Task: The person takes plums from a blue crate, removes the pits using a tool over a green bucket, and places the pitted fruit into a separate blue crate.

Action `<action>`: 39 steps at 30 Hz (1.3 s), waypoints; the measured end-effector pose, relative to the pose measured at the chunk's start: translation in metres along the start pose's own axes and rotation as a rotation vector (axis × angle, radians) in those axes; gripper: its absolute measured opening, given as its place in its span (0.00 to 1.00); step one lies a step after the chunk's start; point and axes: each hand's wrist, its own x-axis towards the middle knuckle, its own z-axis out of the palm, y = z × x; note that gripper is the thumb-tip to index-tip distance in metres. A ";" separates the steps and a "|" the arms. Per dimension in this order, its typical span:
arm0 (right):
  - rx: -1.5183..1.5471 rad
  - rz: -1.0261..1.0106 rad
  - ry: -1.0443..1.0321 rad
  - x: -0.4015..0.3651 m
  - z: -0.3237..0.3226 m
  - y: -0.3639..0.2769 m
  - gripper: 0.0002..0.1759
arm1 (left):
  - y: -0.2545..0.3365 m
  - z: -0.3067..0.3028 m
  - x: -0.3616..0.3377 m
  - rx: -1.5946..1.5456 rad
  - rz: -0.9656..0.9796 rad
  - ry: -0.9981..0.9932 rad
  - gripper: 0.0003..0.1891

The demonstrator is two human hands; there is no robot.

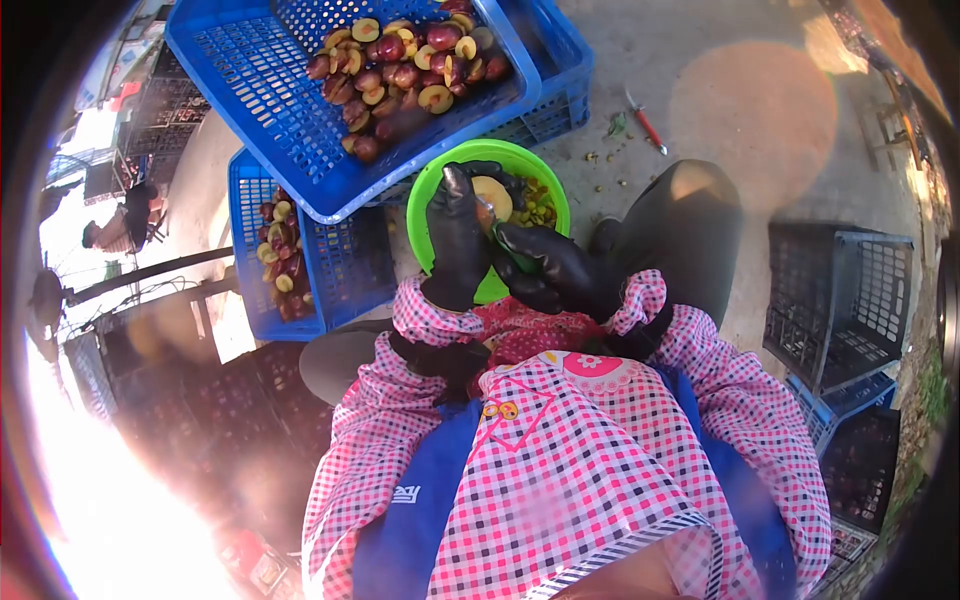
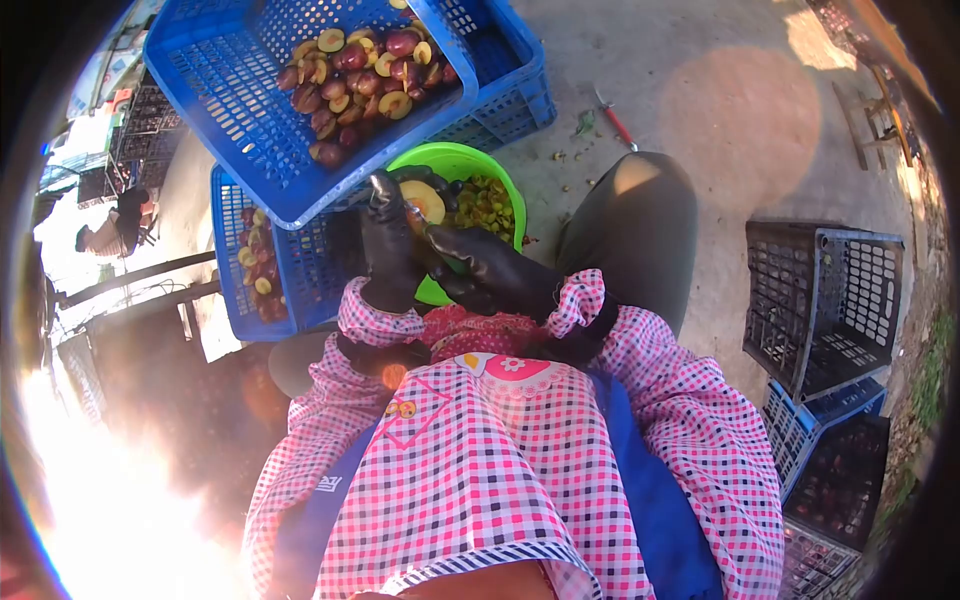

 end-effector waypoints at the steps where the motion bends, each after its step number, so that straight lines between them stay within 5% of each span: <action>1: 0.149 0.057 -0.067 -0.001 0.000 0.003 0.25 | 0.004 0.003 -0.003 0.008 -0.062 0.032 0.32; 3: 0.220 0.044 -0.126 -0.002 0.001 0.008 0.25 | 0.013 0.011 -0.011 0.007 -0.119 0.070 0.32; 5: 0.283 0.039 -0.200 -0.002 0.006 0.009 0.25 | 0.033 0.023 -0.020 -0.391 -0.217 -0.062 0.33; 7: -0.016 -0.051 -0.130 -0.001 0.014 0.010 0.25 | 0.033 0.007 -0.025 -0.367 -0.211 -0.021 0.33; 9: -0.082 -0.087 -0.105 0.000 0.012 0.012 0.25 | 0.038 -0.028 -0.030 0.837 0.414 0.154 0.30; 11: -0.147 -0.126 -0.072 0.000 0.011 0.009 0.26 | 0.044 -0.121 -0.011 0.626 0.453 0.356 0.27; 13: -0.624 -0.048 0.227 0.003 0.013 0.005 0.25 | 0.141 -0.129 -0.016 0.490 0.173 0.679 0.21; 15: -0.623 -0.060 0.272 0.003 0.016 -0.001 0.25 | 0.185 -0.172 -0.009 1.288 0.236 0.585 0.21; 16: -0.622 -0.054 0.312 0.003 0.018 -0.002 0.26 | 0.190 -0.157 0.000 1.290 0.238 0.578 0.21; 18: -0.586 -0.048 0.319 0.005 0.018 -0.003 0.25 | 0.192 -0.112 0.029 1.065 0.460 0.209 0.23; 20: -0.556 -0.047 0.327 0.007 0.016 -0.008 0.24 | 0.171 -0.100 0.098 1.276 0.286 0.138 0.23; 22: -0.418 -0.083 0.400 0.005 0.010 -0.012 0.24 | 0.133 -0.065 0.159 1.479 0.255 -0.159 0.24; 24: -0.393 -0.132 0.469 0.000 0.009 -0.018 0.23 | 0.085 -0.053 0.208 1.271 0.531 -0.592 0.22; 25: -0.377 -0.185 0.527 -0.003 0.008 -0.023 0.22 | 0.073 -0.042 0.230 1.259 0.526 -0.605 0.22; 27: -0.341 -0.221 0.555 -0.008 0.005 -0.027 0.22 | 0.048 -0.027 0.264 1.781 0.194 -0.780 0.26; 31: -0.356 -0.307 0.656 -0.021 0.014 -0.043 0.16 | 0.017 -0.048 0.301 1.905 0.372 -0.894 0.19; 32: -0.354 -0.299 0.653 -0.023 0.012 -0.042 0.16 | 0.015 -0.056 0.298 1.536 0.345 -0.663 0.20; 35: -0.332 -0.455 0.632 -0.019 0.007 -0.030 0.17 | 0.118 0.029 0.163 0.372 -0.485 -0.223 0.21; 37: -1.049 -0.723 0.668 -0.007 0.003 -0.013 0.18 | 0.108 -0.004 0.138 0.070 -0.350 -0.249 0.21; 39: -1.035 -0.674 0.651 -0.006 0.010 -0.011 0.18 | 0.087 -0.021 0.074 0.150 -0.088 -0.228 0.20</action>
